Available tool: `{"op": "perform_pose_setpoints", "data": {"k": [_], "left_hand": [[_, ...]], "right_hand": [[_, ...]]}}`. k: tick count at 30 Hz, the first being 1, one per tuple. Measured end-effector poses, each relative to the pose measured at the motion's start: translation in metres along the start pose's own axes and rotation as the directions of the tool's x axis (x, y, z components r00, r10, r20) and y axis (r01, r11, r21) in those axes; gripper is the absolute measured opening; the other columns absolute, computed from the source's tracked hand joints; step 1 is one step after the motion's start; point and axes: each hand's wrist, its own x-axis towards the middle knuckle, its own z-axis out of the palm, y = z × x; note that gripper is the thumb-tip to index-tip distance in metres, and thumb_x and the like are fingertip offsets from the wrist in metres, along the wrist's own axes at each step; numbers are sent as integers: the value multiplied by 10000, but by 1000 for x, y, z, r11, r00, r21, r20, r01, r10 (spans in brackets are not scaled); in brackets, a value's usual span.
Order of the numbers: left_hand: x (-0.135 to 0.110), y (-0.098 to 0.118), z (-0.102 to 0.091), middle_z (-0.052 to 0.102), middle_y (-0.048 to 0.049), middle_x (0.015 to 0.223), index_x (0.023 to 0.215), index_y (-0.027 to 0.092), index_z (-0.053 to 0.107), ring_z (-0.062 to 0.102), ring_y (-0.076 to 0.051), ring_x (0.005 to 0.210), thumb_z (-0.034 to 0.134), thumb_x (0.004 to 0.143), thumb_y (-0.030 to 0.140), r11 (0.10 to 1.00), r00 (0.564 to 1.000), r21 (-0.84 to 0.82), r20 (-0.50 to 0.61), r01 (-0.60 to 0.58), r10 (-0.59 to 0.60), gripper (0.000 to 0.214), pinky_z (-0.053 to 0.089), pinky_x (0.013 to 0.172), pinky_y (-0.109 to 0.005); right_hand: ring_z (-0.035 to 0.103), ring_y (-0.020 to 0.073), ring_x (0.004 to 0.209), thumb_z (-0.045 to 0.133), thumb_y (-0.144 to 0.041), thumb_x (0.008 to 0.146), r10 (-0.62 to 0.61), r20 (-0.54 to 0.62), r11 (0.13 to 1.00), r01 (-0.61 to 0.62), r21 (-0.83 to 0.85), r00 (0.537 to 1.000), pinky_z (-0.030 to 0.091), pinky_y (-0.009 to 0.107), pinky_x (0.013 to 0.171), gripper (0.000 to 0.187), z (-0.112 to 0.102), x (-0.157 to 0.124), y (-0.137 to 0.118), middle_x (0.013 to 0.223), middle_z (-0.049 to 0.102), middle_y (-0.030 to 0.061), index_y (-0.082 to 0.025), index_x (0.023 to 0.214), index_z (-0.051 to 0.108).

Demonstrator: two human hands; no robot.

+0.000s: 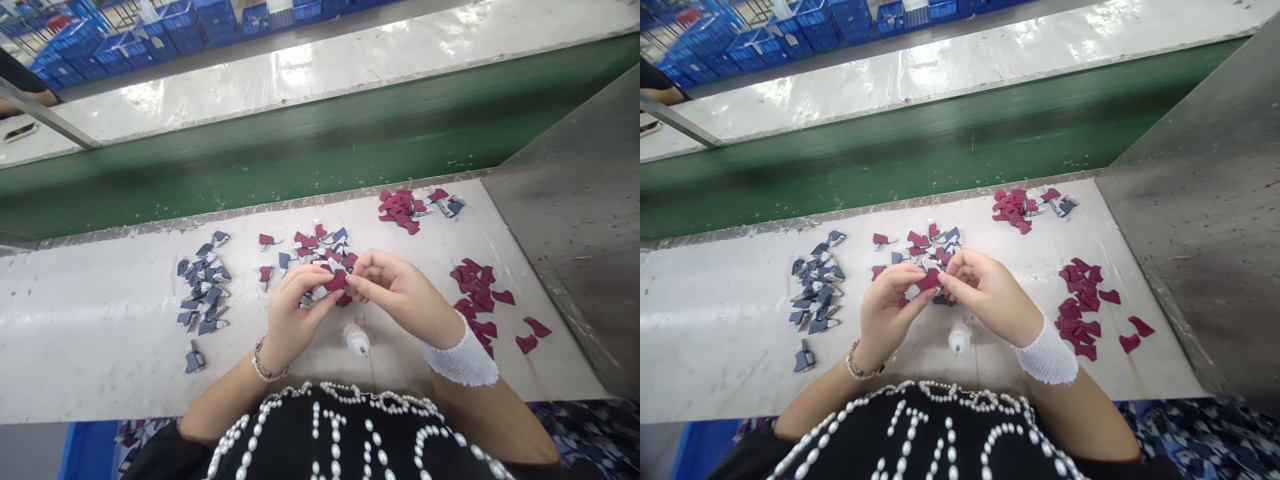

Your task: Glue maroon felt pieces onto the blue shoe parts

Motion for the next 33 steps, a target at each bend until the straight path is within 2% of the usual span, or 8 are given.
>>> {"op": "perform_pose_setpoints", "data": {"k": [5,9,12,25,29,33], "left_hand": [[-2,4,-3,701,-53,1014,1046,244,695,667,-218,1005,783,804,123,997,1000,-74,6,1,-1,284,596,871,-382],[-2,10,-7,708,-40,1009,1056,248,695,670,-201,978,796,782,87,996,999,-76,17,-46,48,333,605,869,-365],[-3,14,-9,715,-32,1012,1079,247,688,678,-193,969,801,773,70,995,996,-62,21,-83,84,372,614,854,-352],[-2,20,-17,748,-39,989,1001,194,709,725,-158,871,832,767,142,964,964,17,39,-265,264,269,643,798,-281],[-1,22,-20,750,-43,993,1006,187,712,728,-152,869,829,764,124,959,958,14,45,-283,282,277,644,801,-272],[-1,24,-24,747,-51,1001,1011,165,709,726,-143,876,833,752,101,952,950,-36,72,-303,305,294,639,822,-256]], "right_hand": [[629,168,771,573,-440,973,-33,42,999,33,13,999,513,313,702,221,3,-2,-3,850,660,-3,-233,1047,567],[611,169,836,518,-415,1004,-70,112,997,66,43,991,513,312,758,210,5,-4,-9,918,643,17,-217,985,586],[586,170,830,501,-395,1016,-91,120,996,89,28,989,494,312,746,194,5,-8,-14,897,618,9,-223,965,575],[563,145,729,457,-315,1038,-152,112,968,171,-186,982,449,290,661,185,5,-22,-26,815,594,-13,-211,954,584],[606,154,774,451,-300,1037,-175,93,951,193,-242,980,466,298,699,157,8,-26,-26,868,646,2,-210,975,565],[654,169,855,459,-276,1031,-203,139,934,235,-270,969,490,293,745,122,5,-30,-28,909,678,3,-225,1060,567]]}}
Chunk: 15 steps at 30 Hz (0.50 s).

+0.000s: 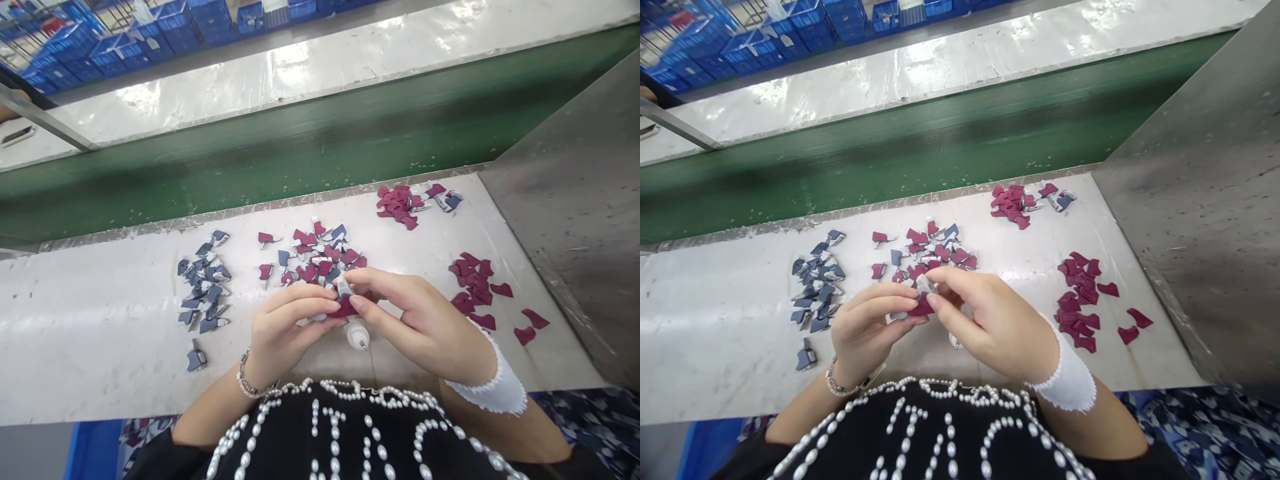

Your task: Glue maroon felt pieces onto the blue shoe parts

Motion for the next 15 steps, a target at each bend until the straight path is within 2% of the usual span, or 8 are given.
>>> {"op": "perform_pose_setpoints", "data": {"k": [4,8,15], "left_hand": [[-2,4,-3,745,-53,1018,1026,156,711,726,-136,895,825,757,91,999,999,-34,36,-13,14,299,632,844,-235],[-4,7,-5,745,-57,1024,1033,146,713,731,-137,917,819,761,91,999,999,-50,51,-16,19,297,629,868,-224],[-2,13,-8,754,-63,1023,1006,137,724,747,-140,917,768,807,65,997,995,-39,79,-66,69,216,641,861,-212]], "right_hand": [[651,160,829,472,-234,1009,-67,26,993,69,-92,997,482,289,735,116,-4,-5,-4,899,676,-4,-221,1054,578],[629,146,757,445,-205,1006,-66,28,983,70,-170,997,464,287,675,143,-3,-9,-8,891,678,-4,-213,1059,578],[622,159,752,445,-199,995,-86,34,970,91,-225,996,466,314,678,156,0,-14,-14,890,665,12,-175,1087,568]]}}
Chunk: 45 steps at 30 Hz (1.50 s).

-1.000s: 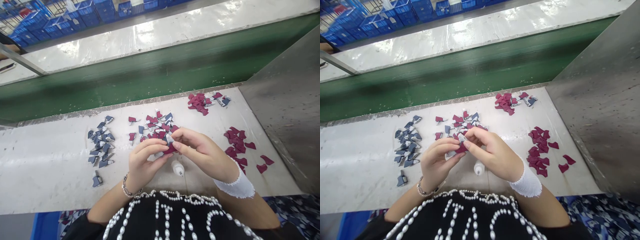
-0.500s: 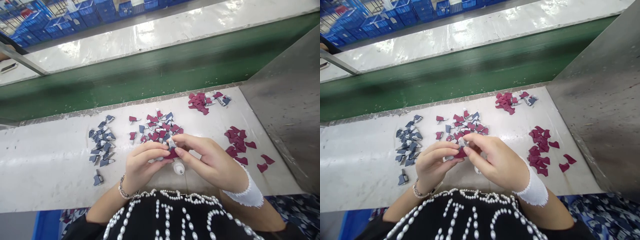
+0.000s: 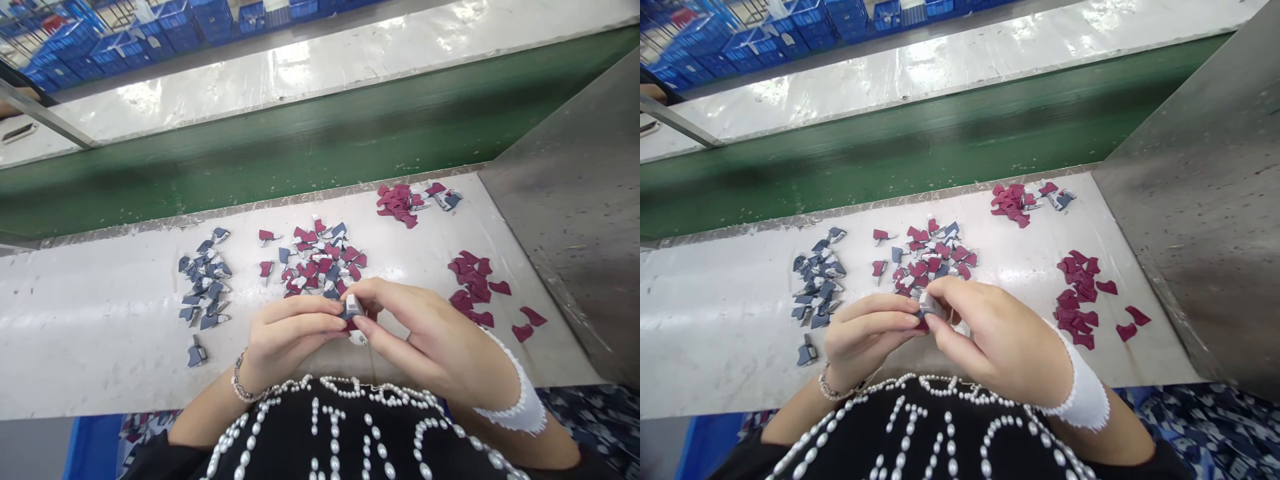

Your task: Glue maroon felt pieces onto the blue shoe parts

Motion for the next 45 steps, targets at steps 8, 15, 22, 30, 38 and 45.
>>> {"op": "perform_pose_setpoints", "data": {"k": [8,15,22,30,38,45], "left_hand": [[1,3,-2,754,-69,996,975,121,726,748,-140,895,790,783,71,999,1000,-44,-5,-12,11,209,648,845,-209],[3,5,-2,755,-66,989,965,122,725,748,-135,894,797,775,69,998,1000,-56,1,-8,8,209,645,844,-202],[-2,3,-3,764,-63,1023,1012,150,731,752,-145,904,777,796,62,999,1000,-42,2,27,-27,238,650,852,-224],[-3,0,-3,770,-42,992,1011,203,720,753,-164,881,779,816,122,996,996,-2,-27,88,-88,219,656,815,-273],[-11,5,2,746,-49,971,1097,203,661,733,-177,874,784,817,182,892,897,-100,1,441,-443,306,644,808,-302],[-11,6,-3,744,-65,1026,1178,222,645,722,-198,923,803,802,206,866,874,-128,124,483,-470,408,629,839,-327]], "right_hand": [[626,164,748,457,-207,998,-59,24,997,60,-44,998,478,310,668,181,-2,-4,-2,888,672,18,-161,1122,580],[631,170,775,451,-223,1007,-39,40,999,40,-37,998,477,309,682,179,-2,-5,-3,904,679,22,-175,1117,584],[605,159,698,468,-177,976,-44,-5,997,44,-70,999,467,294,632,135,1,-3,-7,819,661,5,-183,1051,580],[657,177,819,434,-176,1009,-27,-32,997,24,-76,999,530,312,723,156,9,3,-5,932,691,29,-222,1097,554],[612,194,1164,466,-179,1007,-68,39,992,71,-105,997,536,373,953,353,9,-1,1,1267,648,65,-240,1355,462],[664,204,1091,465,-167,1010,-7,91,1000,10,-29,996,560,387,904,316,6,-2,5,1195,694,66,-246,1312,508]]}}
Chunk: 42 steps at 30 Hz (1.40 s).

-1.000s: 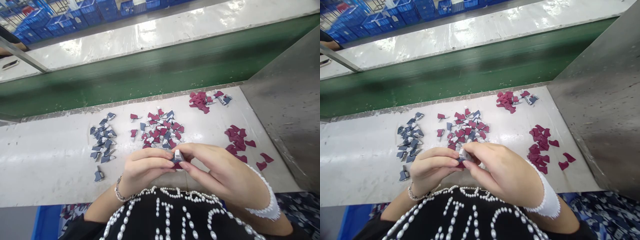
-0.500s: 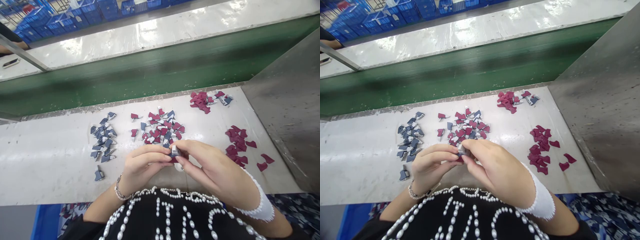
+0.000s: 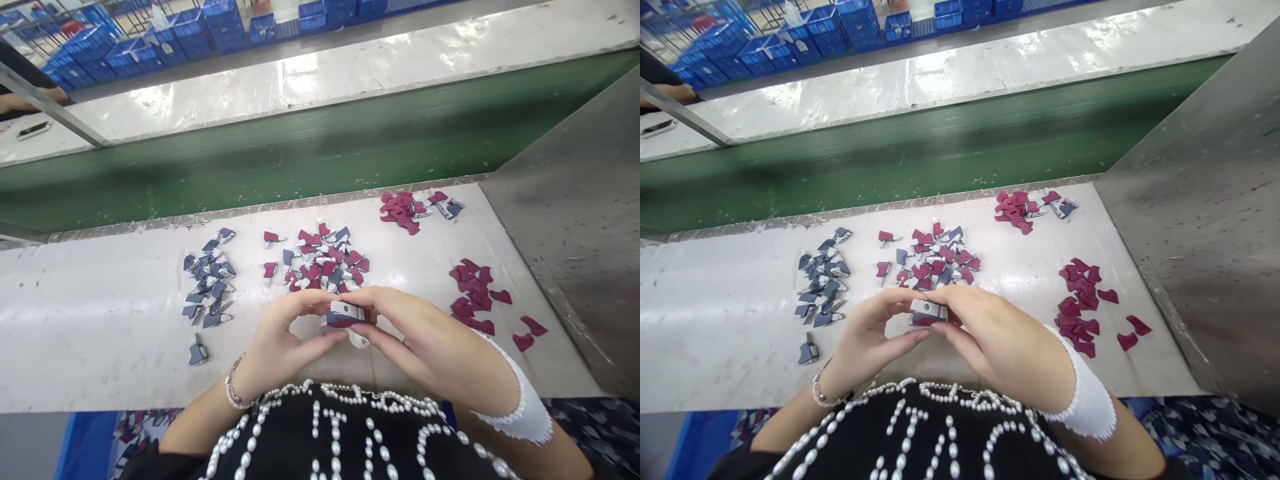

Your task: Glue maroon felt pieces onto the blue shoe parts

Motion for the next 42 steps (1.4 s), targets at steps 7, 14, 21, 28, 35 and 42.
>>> {"op": "perform_pose_setpoints", "data": {"k": [7,14,21,28,35,42], "left_hand": [[4,13,-11,772,-58,1000,1116,212,657,753,-194,890,749,855,197,992,992,115,123,-47,32,276,632,797,-295],[2,12,-9,777,-79,1054,1131,199,658,761,-208,939,742,845,144,982,983,104,116,-155,143,304,640,830,-303],[-1,8,-7,780,-92,984,1089,189,666,763,-225,893,719,838,131,975,968,20,122,-222,218,263,643,762,-306],[0,5,-10,780,-93,1007,1096,184,650,763,-221,920,729,845,142,990,978,63,172,-127,115,267,639,779,-299],[3,3,-14,766,-106,1009,1079,169,642,746,-214,941,724,846,135,969,953,73,211,-236,216,249,630,804,-294],[4,-1,-7,768,-114,976,1062,149,658,752,-211,896,726,817,105,952,945,42,140,-303,295,258,632,781,-290]], "right_hand": [[674,222,965,502,-184,993,-7,18,997,9,-80,1000,566,385,804,241,1,-5,-2,1061,696,60,-219,1225,554],[657,261,927,535,-229,971,39,54,990,-31,-139,998,564,429,767,195,-2,-5,-5,1021,685,95,-178,1143,612],[619,241,843,452,-166,1003,-145,125,970,166,-178,982,532,386,714,200,0,-1,-1,919,680,85,-168,1033,650],[598,236,785,482,-170,990,-88,124,971,113,-211,988,521,377,665,146,1,0,1,864,644,72,-168,959,625],[599,233,783,500,-121,963,-119,129,961,147,-234,984,510,368,665,135,3,0,1,854,645,66,-161,951,628],[580,230,781,434,-145,1005,-154,160,962,184,-202,975,501,373,674,218,-1,3,5,860,648,77,-147,950,645]]}}
